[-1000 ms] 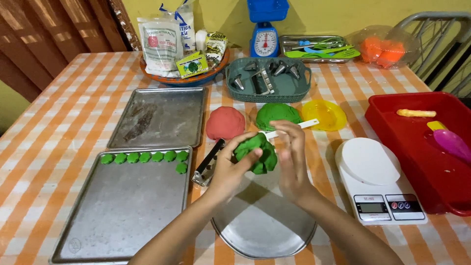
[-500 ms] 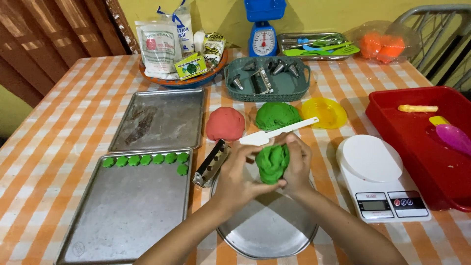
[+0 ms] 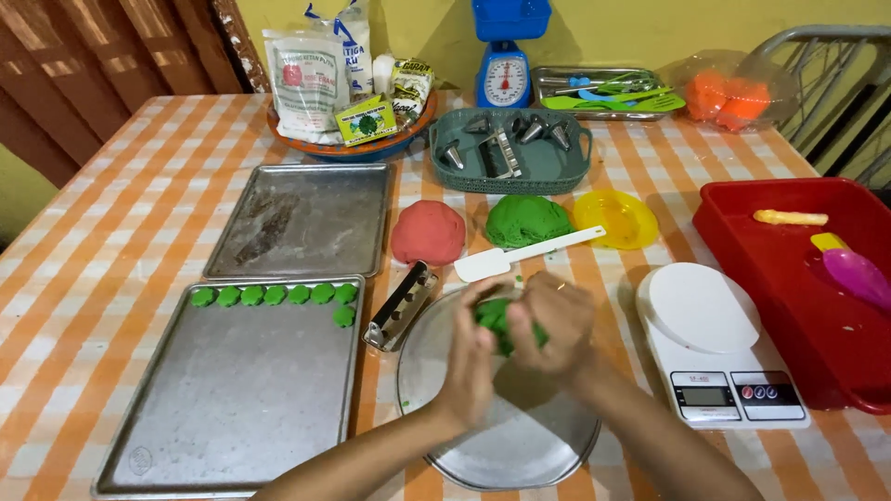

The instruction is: The person is weighing small portions of green dough on a digital scale and then rolling them into thin cylindrical shapes on a metal plate.

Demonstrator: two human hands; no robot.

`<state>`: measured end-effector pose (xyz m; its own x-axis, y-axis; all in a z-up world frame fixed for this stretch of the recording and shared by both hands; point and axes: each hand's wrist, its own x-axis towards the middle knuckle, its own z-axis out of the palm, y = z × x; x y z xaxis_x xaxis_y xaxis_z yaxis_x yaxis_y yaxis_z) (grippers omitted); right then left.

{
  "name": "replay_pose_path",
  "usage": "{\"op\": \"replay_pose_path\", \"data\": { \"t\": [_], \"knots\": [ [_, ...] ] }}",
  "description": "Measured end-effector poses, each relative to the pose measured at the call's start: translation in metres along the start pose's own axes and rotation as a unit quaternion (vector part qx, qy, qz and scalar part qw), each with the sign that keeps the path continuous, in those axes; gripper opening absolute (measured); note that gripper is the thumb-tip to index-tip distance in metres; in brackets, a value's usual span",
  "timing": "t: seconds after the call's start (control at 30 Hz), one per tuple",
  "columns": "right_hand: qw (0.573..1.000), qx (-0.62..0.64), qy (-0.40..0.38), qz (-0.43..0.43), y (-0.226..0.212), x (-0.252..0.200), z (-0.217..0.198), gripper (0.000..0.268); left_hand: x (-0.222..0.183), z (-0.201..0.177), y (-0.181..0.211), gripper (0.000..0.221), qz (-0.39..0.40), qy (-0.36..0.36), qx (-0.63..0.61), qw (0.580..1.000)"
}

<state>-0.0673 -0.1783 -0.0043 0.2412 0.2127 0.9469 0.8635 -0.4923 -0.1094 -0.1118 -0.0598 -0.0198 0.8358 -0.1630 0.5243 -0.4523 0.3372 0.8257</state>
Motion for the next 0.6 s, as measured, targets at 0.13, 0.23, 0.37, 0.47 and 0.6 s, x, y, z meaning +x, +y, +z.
{"op": "replay_pose_path", "data": {
  "t": [0.13,0.23,0.37,0.47,0.6],
  "knots": [
    [0.997,-0.051,-0.027,-0.059,0.003,-0.038,0.022,0.046,0.002,-0.051,-0.074,0.068,-0.009,0.078,0.02,0.997],
    [0.991,-0.112,-0.052,-0.047,-0.021,-0.029,0.03,0.057,0.011,-0.051,-0.05,0.082,0.011,0.074,0.039,0.996],
    [0.989,-0.123,-0.049,-0.072,-0.038,-0.03,0.034,0.055,0.027,-0.047,-0.026,0.051,-0.159,0.125,-0.198,0.959],
    [0.988,-0.123,-0.046,-0.084,-0.029,-0.043,0.037,0.049,0.027,-0.044,-0.03,0.053,-0.175,0.121,-0.216,0.953],
    [0.994,-0.05,-0.078,-0.049,0.002,-0.039,0.025,0.046,0.023,-0.036,-0.01,0.07,-0.269,0.049,-0.122,0.954]
  ]
}}
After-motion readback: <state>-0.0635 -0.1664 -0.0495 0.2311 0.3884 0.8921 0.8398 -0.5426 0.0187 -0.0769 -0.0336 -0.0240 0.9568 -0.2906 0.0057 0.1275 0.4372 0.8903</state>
